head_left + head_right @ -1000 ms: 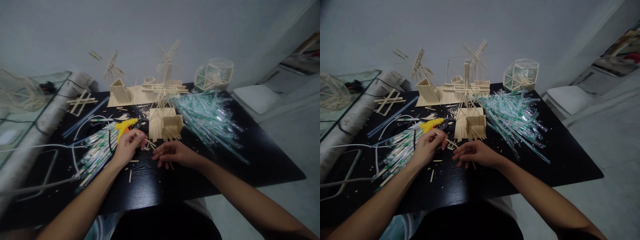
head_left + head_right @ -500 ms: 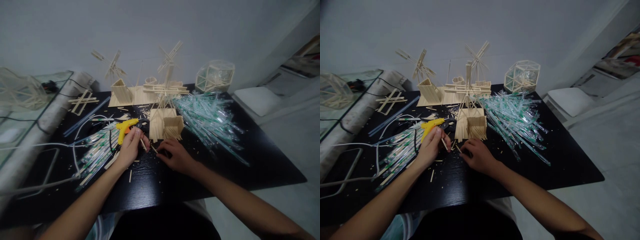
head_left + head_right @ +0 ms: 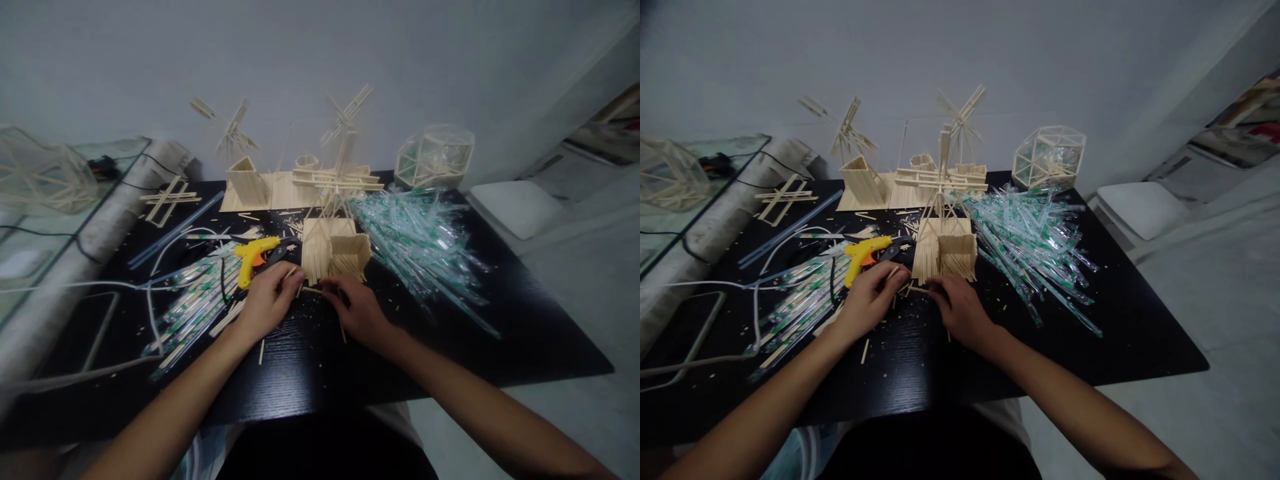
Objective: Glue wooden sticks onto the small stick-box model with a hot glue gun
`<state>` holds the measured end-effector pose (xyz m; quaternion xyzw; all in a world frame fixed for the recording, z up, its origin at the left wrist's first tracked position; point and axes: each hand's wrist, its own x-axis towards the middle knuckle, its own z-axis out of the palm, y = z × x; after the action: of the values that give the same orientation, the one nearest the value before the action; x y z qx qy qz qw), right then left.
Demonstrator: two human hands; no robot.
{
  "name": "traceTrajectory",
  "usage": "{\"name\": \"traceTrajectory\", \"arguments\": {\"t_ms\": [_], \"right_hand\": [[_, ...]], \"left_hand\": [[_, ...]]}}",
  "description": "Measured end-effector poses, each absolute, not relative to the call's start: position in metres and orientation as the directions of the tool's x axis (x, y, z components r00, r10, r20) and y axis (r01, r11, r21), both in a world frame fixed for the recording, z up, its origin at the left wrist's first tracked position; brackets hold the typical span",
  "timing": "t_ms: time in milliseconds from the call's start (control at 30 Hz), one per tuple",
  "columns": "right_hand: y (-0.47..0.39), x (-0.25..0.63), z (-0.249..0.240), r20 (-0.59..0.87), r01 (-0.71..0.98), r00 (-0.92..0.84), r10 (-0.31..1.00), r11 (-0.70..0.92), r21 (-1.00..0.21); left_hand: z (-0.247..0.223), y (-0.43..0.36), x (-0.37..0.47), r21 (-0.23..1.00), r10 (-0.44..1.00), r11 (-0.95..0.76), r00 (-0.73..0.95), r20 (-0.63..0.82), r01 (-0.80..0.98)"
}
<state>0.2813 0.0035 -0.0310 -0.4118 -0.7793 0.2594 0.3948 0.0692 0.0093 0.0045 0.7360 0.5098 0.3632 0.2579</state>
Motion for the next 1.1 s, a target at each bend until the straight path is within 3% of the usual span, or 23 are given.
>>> {"name": "traceTrajectory", "arguments": {"t_ms": [167,433,633,867,1100], "right_hand": [[0.004,0.282,-0.021,0.362,0.375,-0.32,0.875,0.468,-0.8],[0.0,0.278,-0.014,0.291,0.308,-0.412,0.864,0.432,-0.848],[0.0,0.277,-0.014,0.149,0.273,-0.413,0.899,0.278,-0.921],[0.0,0.278,-0.009,-0.077,0.135,-0.45,0.89,-0.017,-0.991],[0.003,0.278,-0.003,-0.151,0.099,-0.51,0.847,-0.117,-0.988]], "left_hand": [[0.004,0.009,0.069,0.698,0.919,-0.388,0.311,0.243,0.602],[0.0,0.009,0.074,0.709,0.909,-0.397,0.357,0.215,0.583],[-0.002,0.004,0.08,0.739,0.913,-0.37,0.367,0.177,0.563],[0.001,0.001,0.082,0.74,0.895,-0.39,0.414,0.166,0.548],[0.002,-0.002,0.085,0.749,0.874,-0.394,0.468,0.128,0.532]]}}
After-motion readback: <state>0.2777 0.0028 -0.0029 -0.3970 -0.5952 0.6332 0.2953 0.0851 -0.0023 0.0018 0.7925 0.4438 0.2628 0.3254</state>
